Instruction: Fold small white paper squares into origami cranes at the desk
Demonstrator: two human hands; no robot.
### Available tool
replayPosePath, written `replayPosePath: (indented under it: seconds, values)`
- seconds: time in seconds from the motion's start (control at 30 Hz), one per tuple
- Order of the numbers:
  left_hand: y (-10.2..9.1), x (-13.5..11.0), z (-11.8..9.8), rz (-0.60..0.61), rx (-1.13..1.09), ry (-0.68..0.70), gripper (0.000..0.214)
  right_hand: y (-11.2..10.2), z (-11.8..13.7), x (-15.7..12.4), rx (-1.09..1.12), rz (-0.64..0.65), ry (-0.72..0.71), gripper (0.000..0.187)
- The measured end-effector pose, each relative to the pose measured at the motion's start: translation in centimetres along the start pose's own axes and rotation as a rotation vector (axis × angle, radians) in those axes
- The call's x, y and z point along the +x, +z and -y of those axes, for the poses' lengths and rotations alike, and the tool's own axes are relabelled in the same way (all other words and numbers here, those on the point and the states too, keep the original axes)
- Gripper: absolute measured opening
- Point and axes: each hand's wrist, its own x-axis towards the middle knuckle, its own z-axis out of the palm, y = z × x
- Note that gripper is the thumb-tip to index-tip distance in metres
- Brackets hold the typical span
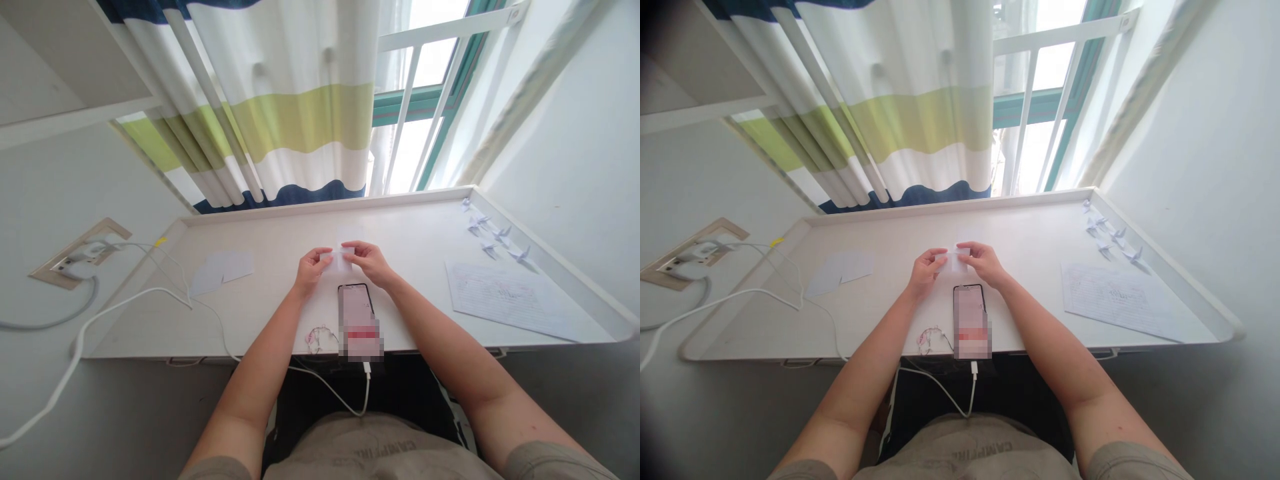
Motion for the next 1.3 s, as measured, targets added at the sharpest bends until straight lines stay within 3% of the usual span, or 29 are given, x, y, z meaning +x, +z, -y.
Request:
replayPosePath:
  seconds: [0.17, 0.37, 0.67, 1.07, 1.3]
  values:
    - [0.3, -0.45, -0.55, 0.022, 0.023, -0.036, 0.059, 0.06, 0.11, -0.04, 0.02, 0.0, 0.0, 0.047]
    - [0.41, -0.45, -0.46, -0.052, 0.075, 0.023, 0.051, 0.25, -0.26, 0.14, -0.05, -0.094, -0.001, 0.047]
    - [0.33, -0.15, -0.25, -0.081, 0.042, 0.035, 0.053, 0.34, -0.63, 0.24, -0.006, -0.052, 0.004, 0.049]
    - [0.23, 0.02, -0.07, -0.11, 0.147, 0.156, 0.039, 0.37, -0.49, -0.09, -0.341, -0.001, -0.044, 0.05]
    - [0.43, -0.1, -0.09, -0.105, 0.156, 0.081, 0.045, 0.56, -0.25, -0.09, -0.375, -0.006, -0.076, 0.049]
